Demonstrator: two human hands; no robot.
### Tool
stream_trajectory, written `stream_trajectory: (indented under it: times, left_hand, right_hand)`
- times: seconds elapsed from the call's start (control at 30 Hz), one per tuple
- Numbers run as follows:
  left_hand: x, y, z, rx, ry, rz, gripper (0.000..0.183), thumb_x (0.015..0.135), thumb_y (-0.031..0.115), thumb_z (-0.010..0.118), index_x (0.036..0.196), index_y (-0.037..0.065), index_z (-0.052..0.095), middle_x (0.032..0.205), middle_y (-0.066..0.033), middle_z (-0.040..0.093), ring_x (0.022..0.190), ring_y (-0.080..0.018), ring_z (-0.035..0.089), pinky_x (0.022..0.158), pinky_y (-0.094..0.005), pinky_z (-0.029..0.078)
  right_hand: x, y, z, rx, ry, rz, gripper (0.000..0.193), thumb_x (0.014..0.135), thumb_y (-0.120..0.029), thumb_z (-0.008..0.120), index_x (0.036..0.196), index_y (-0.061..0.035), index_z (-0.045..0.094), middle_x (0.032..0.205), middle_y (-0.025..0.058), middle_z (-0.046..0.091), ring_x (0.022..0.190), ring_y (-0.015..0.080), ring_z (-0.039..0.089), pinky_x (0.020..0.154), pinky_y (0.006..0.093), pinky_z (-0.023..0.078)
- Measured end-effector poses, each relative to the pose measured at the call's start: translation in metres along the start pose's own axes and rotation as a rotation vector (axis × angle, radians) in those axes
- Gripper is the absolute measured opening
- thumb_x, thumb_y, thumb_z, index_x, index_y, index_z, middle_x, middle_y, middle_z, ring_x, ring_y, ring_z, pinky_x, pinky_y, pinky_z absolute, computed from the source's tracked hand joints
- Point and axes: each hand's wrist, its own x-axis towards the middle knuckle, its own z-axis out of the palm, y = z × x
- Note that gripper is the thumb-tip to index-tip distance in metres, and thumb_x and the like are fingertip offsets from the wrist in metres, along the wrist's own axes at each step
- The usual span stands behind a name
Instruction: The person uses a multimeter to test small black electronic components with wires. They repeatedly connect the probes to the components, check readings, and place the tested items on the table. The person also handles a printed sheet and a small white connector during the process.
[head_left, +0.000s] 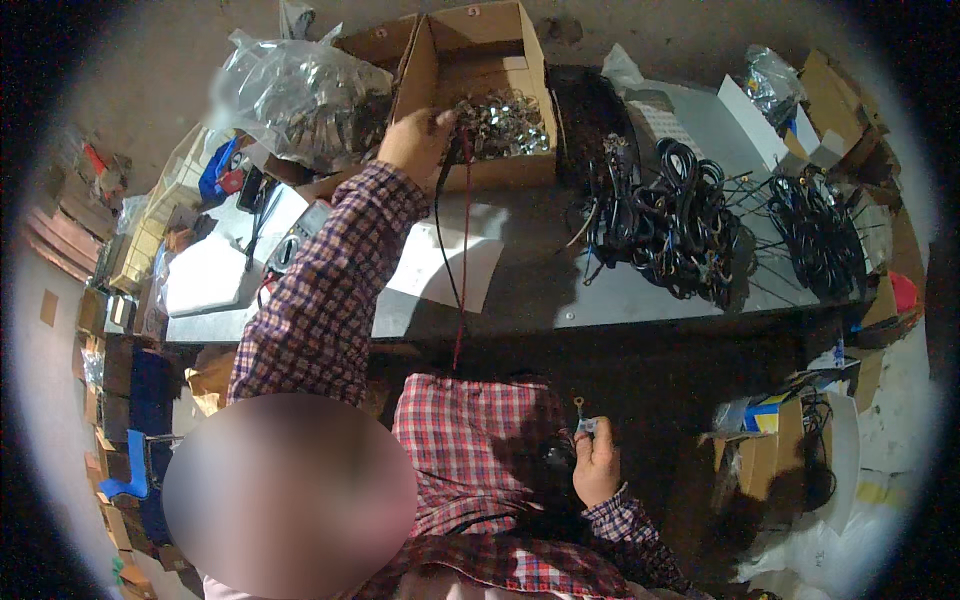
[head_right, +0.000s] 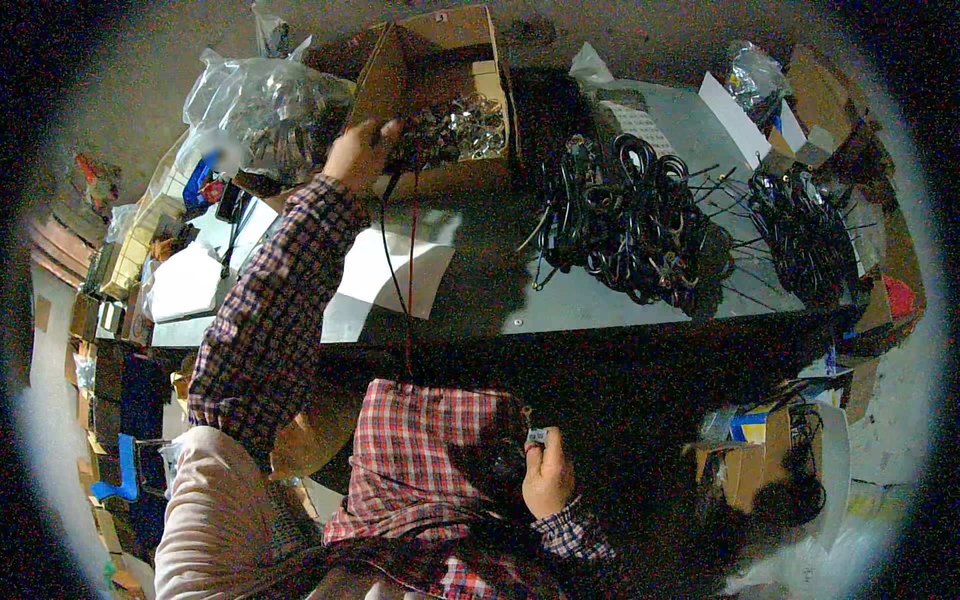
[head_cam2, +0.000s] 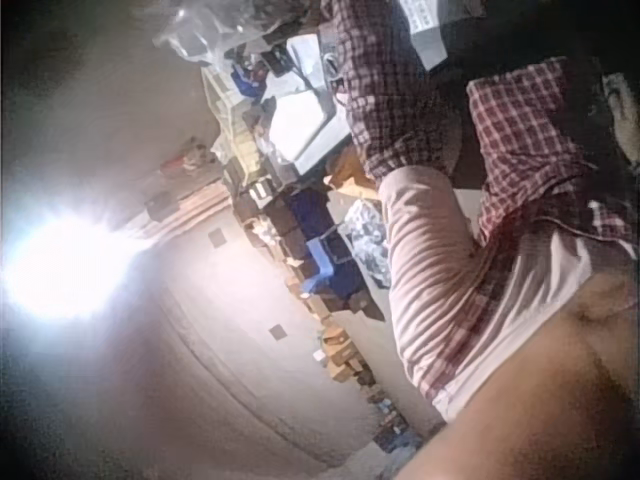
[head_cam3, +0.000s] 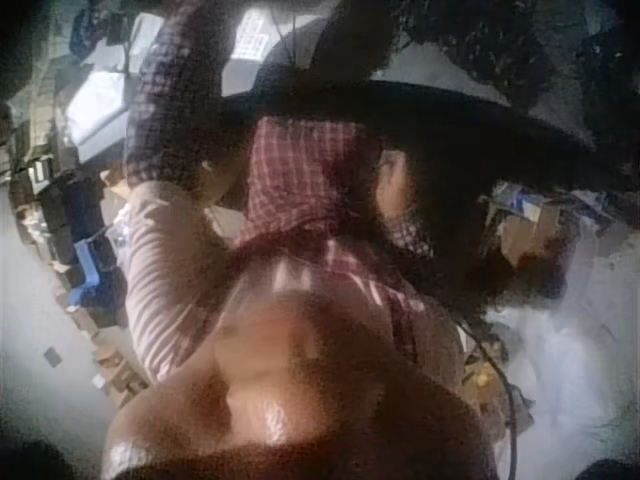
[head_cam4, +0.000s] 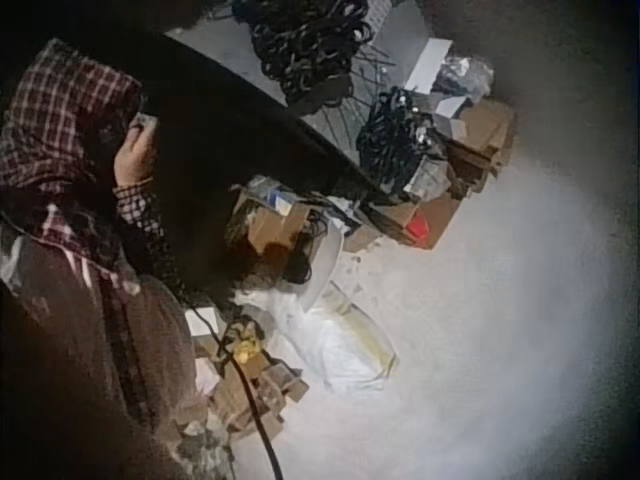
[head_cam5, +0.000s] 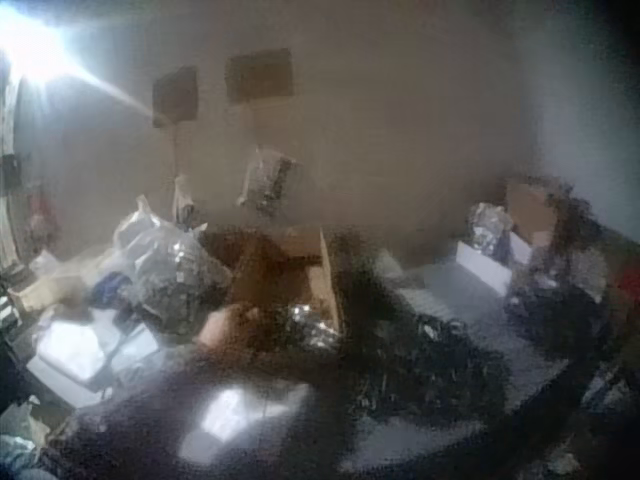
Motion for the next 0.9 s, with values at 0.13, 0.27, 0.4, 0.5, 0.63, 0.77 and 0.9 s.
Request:
stream_trajectory:
  times: [0.13,0.27,0.4,0.5,0.63,0.77,0.9]
  left_hand:
    - [-0.024,0.007,-0.038,-0.213,0.204,0.166,0.041,0.093,0.039,0.052,0.105,0.002,0.062,0.090,-0.0199,0.066,0.085,-0.0320,0.065,0.073,-0.0382,0.050]
    - [-0.046,0.007,-0.057,-0.263,0.227,0.160,0.035,0.092,0.034,0.055,0.104,0.003,0.063,0.089,-0.0179,0.066,0.082,-0.0292,0.066,0.071,-0.0354,0.050]
    - [-0.069,0.010,-0.058,-0.155,0.194,0.199,0.029,0.089,0.029,0.059,0.105,0.006,0.062,0.085,-0.0173,0.066,0.080,-0.0333,0.065,0.068,-0.0373,0.051]
    - [-0.078,0.001,-0.049,-0.082,0.225,0.264,0.026,0.086,0.024,0.061,0.107,0.008,0.061,0.085,-0.0168,0.066,0.080,-0.0370,0.063,0.066,-0.0400,0.050]
    - [-0.132,0.016,-0.063,-0.274,0.269,0.392,0.024,0.087,0.025,0.062,0.100,0.005,0.064,0.081,-0.0180,0.064,0.071,-0.0324,0.063,0.062,-0.0378,0.049]
    - [-0.231,0.025,-0.064,-0.527,-0.020,0.090,0.027,0.091,0.026,0.060,0.102,0.002,0.063,0.075,-0.0099,0.065,0.063,-0.0169,0.059,0.061,-0.0303,0.047]
    - [-0.328,0.007,-0.050,-1.100,-0.053,-0.256,0.034,0.100,0.027,0.042,0.122,0.003,0.052,0.101,-0.0055,0.058,0.083,-0.0101,0.055,0.074,-0.0245,0.047]
  right_hand:
    - [0.001,-0.009,-0.003,0.027,0.025,-0.074,0.014,0.095,-0.010,0.045,0.107,-0.0049,0.045,0.084,0.0117,0.062,0.066,0.0292,0.059,0.057,0.0383,0.045]
    - [0.000,-0.012,-0.002,-0.002,0.004,-0.083,0.015,0.095,-0.010,0.044,0.109,-0.0040,0.044,0.085,0.0112,0.062,0.065,0.0275,0.060,0.057,0.0364,0.045]
    - [-0.005,-0.022,0.001,0.041,0.003,-0.025,0.015,0.092,-0.008,0.046,0.105,-0.0015,0.047,0.082,0.0138,0.060,0.071,0.0298,0.060,0.062,0.0368,0.045]
    - [-0.009,-0.021,0.001,0.042,0.037,-0.124,0.018,0.096,-0.013,0.044,0.110,-0.0018,0.046,0.083,0.0112,0.062,0.065,0.0278,0.059,0.060,0.0382,0.046]
    - [0.008,-0.055,-0.001,0.083,0.179,-0.229,0.020,0.095,-0.012,0.049,0.109,0.0011,0.047,0.091,0.0171,0.060,0.078,0.0312,0.059,0.069,0.0362,0.047]
    - [0.023,-0.099,-0.005,0.004,0.182,-0.345,0.013,0.095,-0.014,0.049,0.099,-0.0023,0.046,0.081,0.0175,0.062,0.070,0.0345,0.061,0.058,0.0396,0.045]
    - [0.008,-0.124,0.018,0.163,0.102,-0.387,0.015,0.093,-0.015,0.053,0.095,-0.0022,0.046,0.077,0.0168,0.060,0.069,0.0322,0.061,0.058,0.0384,0.045]
